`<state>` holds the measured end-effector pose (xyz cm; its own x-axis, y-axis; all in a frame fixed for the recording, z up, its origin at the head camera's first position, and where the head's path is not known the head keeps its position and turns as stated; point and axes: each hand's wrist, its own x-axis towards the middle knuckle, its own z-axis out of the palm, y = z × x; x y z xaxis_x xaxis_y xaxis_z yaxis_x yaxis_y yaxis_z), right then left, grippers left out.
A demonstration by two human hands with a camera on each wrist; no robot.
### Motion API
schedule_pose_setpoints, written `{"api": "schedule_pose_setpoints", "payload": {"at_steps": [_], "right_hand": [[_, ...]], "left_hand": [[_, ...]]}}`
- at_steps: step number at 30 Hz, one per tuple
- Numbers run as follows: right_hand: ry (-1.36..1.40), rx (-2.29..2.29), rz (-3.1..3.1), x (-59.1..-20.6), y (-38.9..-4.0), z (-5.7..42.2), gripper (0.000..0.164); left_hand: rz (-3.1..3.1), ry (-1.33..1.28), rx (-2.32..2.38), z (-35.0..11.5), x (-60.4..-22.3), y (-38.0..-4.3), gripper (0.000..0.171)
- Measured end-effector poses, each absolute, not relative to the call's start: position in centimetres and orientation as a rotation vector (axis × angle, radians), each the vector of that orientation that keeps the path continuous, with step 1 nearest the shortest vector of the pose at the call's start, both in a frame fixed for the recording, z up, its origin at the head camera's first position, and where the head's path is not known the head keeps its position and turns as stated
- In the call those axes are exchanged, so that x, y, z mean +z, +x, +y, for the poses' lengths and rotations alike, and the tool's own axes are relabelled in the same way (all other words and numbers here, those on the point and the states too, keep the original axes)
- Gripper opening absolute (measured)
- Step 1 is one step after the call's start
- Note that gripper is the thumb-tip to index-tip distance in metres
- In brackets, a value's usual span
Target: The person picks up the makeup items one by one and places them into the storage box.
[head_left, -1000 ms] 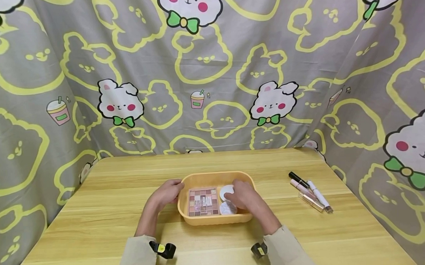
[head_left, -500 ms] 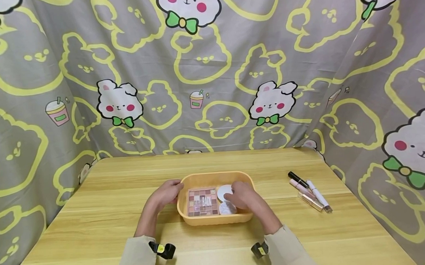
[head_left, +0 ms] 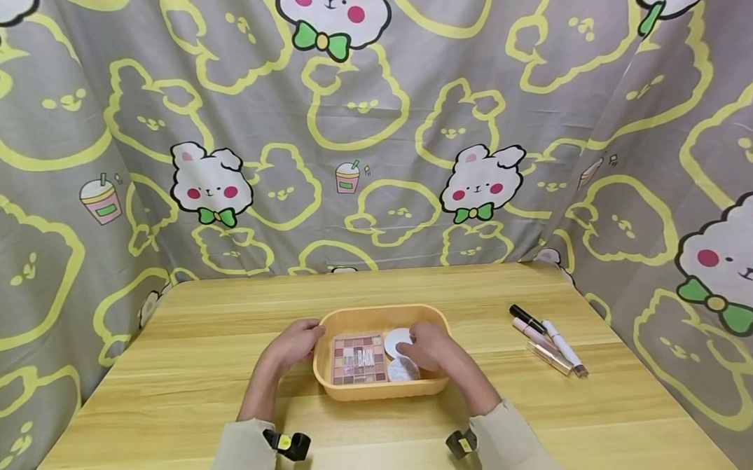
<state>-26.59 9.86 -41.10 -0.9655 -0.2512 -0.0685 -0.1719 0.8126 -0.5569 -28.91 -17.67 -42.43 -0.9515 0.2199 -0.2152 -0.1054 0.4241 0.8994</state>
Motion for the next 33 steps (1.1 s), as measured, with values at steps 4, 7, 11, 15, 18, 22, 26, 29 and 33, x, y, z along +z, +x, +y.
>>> {"api": "schedule_pose_setpoints", "payload": {"at_steps": [4, 7, 11, 15, 18, 22, 26, 29, 33], "right_hand": [[-0.343, -0.862, 2.851, -41.1, -26.6, 9.9, 0.039], [-0.334, -0.857, 2.847, -40.8, -26.5, 10.0, 0.032], [-0.309, -0.883, 2.843, -40.1, -26.2, 10.4, 0.053], [-0.278, -0.953, 2.855, -39.5, -26.1, 10.9, 0.056], [-0.253, -1.012, 2.864, -39.0, -26.0, 11.3, 0.054], [-0.25, -1.086, 2.886, -38.3, -25.9, 12.1, 0.051], [-0.243, -1.144, 2.929, -37.7, -26.0, 12.9, 0.048], [-0.222, -1.163, 2.959, -37.4, -26.1, 13.6, 0.046], [-0.179, -1.173, 2.969, -37.2, -26.2, 14.5, 0.044]], "left_hand": [[2.385, 0.097, 1.533, -17.7, -42.5, -28.9, 0.05], [2.386, 0.096, 1.531, -17.7, -42.5, -28.8, 0.05], [2.381, 0.089, 1.532, -17.7, -42.5, -28.9, 0.051], [2.376, 0.087, 1.531, -17.7, -42.5, -28.9, 0.052], [2.375, 0.09, 1.527, -17.7, -42.4, -28.9, 0.052], [2.382, 0.091, 1.515, -17.8, -42.4, -28.9, 0.052], [2.384, 0.092, 1.507, -17.8, -42.4, -28.9, 0.053], [2.381, 0.092, 1.508, -17.8, -42.4, -28.9, 0.053], [2.374, 0.088, 1.511, -17.8, -42.4, -28.9, 0.054]]}}
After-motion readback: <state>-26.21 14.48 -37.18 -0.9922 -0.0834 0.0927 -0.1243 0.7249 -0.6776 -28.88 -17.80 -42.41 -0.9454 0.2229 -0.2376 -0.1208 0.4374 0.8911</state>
